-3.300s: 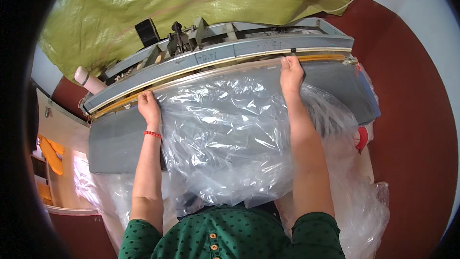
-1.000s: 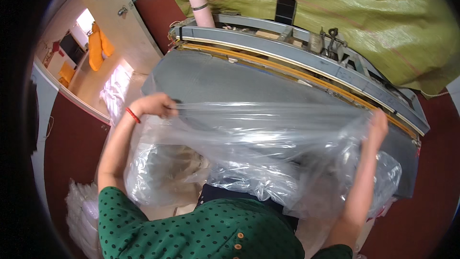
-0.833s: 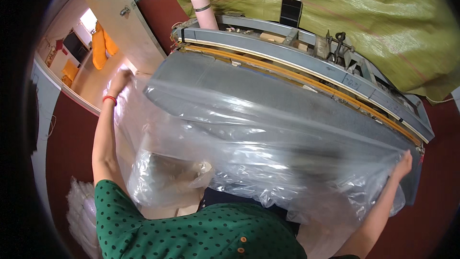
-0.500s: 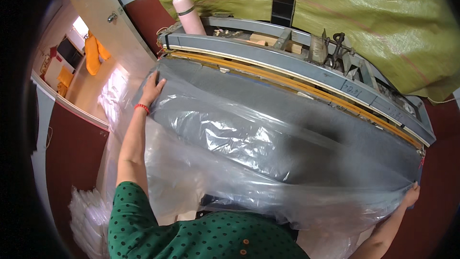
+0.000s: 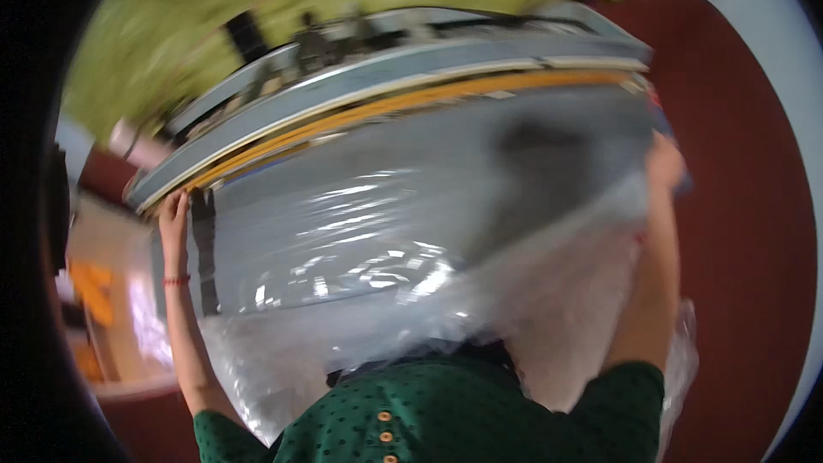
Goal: The person seals the edges of large plastic sheets by placing them into a heat-sealing machine and manually adjusting them.
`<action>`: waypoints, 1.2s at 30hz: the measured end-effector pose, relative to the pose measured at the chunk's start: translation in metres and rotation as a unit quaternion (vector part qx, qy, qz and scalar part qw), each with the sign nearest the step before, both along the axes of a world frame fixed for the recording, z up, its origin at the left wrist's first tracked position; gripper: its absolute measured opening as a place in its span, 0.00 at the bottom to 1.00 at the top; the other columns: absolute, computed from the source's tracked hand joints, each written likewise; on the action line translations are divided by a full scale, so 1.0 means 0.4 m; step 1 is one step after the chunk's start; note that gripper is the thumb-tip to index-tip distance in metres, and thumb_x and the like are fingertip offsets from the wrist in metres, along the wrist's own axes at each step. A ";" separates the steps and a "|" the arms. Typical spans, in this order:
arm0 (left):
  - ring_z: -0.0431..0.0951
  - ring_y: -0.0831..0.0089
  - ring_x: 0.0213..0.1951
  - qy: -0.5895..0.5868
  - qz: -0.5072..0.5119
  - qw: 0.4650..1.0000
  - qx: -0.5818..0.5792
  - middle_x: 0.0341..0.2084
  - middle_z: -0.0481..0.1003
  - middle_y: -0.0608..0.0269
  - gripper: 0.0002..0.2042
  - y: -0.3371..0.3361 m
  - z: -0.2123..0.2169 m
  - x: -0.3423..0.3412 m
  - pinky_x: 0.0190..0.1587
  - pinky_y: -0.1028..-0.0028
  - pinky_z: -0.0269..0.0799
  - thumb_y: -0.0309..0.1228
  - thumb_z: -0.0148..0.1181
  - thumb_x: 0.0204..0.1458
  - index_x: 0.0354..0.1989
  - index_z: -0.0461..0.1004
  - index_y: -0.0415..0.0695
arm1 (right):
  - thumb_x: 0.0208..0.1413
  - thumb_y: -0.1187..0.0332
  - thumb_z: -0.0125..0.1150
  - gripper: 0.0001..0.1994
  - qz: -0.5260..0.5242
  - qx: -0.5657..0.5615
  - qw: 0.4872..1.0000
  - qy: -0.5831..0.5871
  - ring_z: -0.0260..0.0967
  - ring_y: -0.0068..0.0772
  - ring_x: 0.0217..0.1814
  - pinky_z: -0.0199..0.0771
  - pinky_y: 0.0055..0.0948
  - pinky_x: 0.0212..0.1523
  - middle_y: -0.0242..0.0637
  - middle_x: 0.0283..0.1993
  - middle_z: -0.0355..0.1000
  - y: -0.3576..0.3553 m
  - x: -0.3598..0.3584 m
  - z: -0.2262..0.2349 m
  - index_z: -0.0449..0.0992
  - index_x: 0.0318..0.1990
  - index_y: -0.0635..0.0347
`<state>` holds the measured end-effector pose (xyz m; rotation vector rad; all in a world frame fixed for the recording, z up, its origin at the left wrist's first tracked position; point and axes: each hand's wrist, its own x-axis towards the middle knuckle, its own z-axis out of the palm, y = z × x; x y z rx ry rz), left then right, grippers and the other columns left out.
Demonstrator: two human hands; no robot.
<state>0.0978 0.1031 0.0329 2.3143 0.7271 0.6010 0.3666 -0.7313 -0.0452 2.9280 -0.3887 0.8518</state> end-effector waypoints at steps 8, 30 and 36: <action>0.65 0.70 0.57 0.166 -0.646 0.641 -0.380 0.56 0.65 0.58 0.22 -1.044 0.053 0.118 0.59 0.68 0.59 0.31 0.54 0.56 0.59 0.63 0.40 | 0.59 0.53 0.45 0.18 -0.056 0.096 0.994 -0.016 0.73 0.55 0.36 0.71 0.50 0.36 0.50 0.31 0.74 0.044 -0.015 0.037 0.73 0.34 0.59; 0.62 0.89 0.22 0.178 -0.106 0.949 -0.239 0.21 0.66 0.78 0.11 -0.236 0.183 -0.567 0.22 0.84 0.58 0.15 0.56 0.39 0.28 0.70 0.47 | 0.61 0.50 0.41 0.19 0.014 0.088 0.996 0.010 0.69 0.58 0.42 0.66 0.51 0.39 0.52 0.36 0.73 0.019 -0.015 0.029 0.73 0.39 0.54; 0.66 0.85 0.20 -0.145 0.302 0.925 0.180 0.17 0.68 0.71 0.09 -0.011 0.401 -0.590 0.22 0.82 0.61 0.31 0.52 0.57 0.28 0.71 0.39 | 0.61 0.51 0.41 0.20 0.029 0.094 0.995 -0.006 0.68 0.60 0.41 0.66 0.51 0.38 0.52 0.37 0.72 -0.001 -0.007 0.012 0.72 0.39 0.57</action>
